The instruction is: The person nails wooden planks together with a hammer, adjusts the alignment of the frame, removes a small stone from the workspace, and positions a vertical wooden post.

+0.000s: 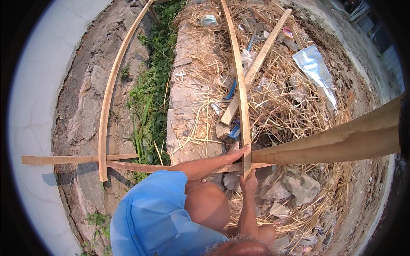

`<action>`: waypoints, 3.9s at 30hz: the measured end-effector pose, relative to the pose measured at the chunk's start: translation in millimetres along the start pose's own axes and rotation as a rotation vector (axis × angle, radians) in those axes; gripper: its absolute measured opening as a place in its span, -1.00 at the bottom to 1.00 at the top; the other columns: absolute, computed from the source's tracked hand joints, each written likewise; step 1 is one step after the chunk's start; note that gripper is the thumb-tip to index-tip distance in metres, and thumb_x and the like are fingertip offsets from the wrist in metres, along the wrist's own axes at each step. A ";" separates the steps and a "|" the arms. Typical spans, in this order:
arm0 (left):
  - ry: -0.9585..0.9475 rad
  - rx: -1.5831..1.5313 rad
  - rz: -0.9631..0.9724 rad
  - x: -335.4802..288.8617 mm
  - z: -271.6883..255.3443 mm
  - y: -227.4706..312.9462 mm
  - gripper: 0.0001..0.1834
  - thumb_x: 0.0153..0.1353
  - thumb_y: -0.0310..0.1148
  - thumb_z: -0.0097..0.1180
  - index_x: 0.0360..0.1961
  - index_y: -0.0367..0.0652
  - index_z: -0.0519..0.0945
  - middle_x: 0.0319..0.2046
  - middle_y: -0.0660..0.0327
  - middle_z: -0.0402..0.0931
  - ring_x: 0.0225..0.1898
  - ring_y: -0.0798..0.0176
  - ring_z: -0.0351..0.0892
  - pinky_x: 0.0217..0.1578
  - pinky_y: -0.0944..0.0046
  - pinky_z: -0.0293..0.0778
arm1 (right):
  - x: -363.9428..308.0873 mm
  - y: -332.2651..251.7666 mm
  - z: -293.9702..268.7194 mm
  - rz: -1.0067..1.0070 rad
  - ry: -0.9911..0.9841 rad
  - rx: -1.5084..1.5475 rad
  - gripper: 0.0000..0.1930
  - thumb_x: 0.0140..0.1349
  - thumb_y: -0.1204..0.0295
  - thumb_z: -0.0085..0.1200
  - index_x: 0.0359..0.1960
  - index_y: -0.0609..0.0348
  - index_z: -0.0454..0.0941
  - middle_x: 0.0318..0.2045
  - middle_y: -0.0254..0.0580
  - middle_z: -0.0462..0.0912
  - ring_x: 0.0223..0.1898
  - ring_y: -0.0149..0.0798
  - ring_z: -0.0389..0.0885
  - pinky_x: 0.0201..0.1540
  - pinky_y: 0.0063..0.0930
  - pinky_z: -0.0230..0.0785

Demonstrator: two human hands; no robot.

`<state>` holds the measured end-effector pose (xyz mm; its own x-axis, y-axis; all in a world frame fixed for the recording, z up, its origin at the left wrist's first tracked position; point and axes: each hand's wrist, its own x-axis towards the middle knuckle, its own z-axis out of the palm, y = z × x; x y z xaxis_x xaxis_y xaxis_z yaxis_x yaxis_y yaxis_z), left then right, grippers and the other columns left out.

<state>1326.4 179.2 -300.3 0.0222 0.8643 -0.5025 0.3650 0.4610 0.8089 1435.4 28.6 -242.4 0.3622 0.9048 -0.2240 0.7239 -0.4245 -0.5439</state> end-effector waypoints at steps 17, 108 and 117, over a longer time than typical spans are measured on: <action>-0.254 1.020 0.493 -171.0 -316.4 -142.7 -0.08 0.08 0.38 0.18 0.17 -0.25 0.45 0.16 -0.02 0.41 0.26 -0.06 0.33 0.20 -0.06 0.28 | -58.7 -5.6 -0.7 -0.009 0.085 -0.040 -0.27 0.04 0.30 0.34 0.24 0.28 0.31 -0.28 0.34 0.68 -0.20 0.39 0.65 -0.18 0.14 0.47; -0.044 1.095 0.449 -125.6 -285.7 -158.1 -0.19 -0.03 0.18 0.37 0.12 -0.16 0.50 0.07 0.07 0.46 0.22 -0.02 0.35 0.16 -0.01 0.30 | -12.0 -5.6 41.1 0.210 -0.183 0.689 -0.44 0.01 0.31 0.36 0.08 0.23 0.53 -0.14 0.01 0.73 -0.11 -0.09 0.70 0.01 -0.25 0.50; -0.122 1.048 0.386 -129.1 -289.4 -140.0 -0.20 -0.04 0.17 0.38 0.12 -0.15 0.51 0.06 0.09 0.47 0.23 -0.01 0.34 0.17 -0.02 0.29 | -21.5 -39.1 22.8 0.124 -0.047 0.441 -0.43 0.01 0.27 0.35 0.08 0.25 0.53 -0.18 0.12 0.72 -0.14 0.03 0.72 -0.04 -0.20 0.53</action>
<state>1003.1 61.3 -260.3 0.3728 0.8606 -0.3471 0.9154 -0.2798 0.2896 1385.9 26.5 -234.8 0.3961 0.8530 -0.3397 0.3543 -0.4833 -0.8005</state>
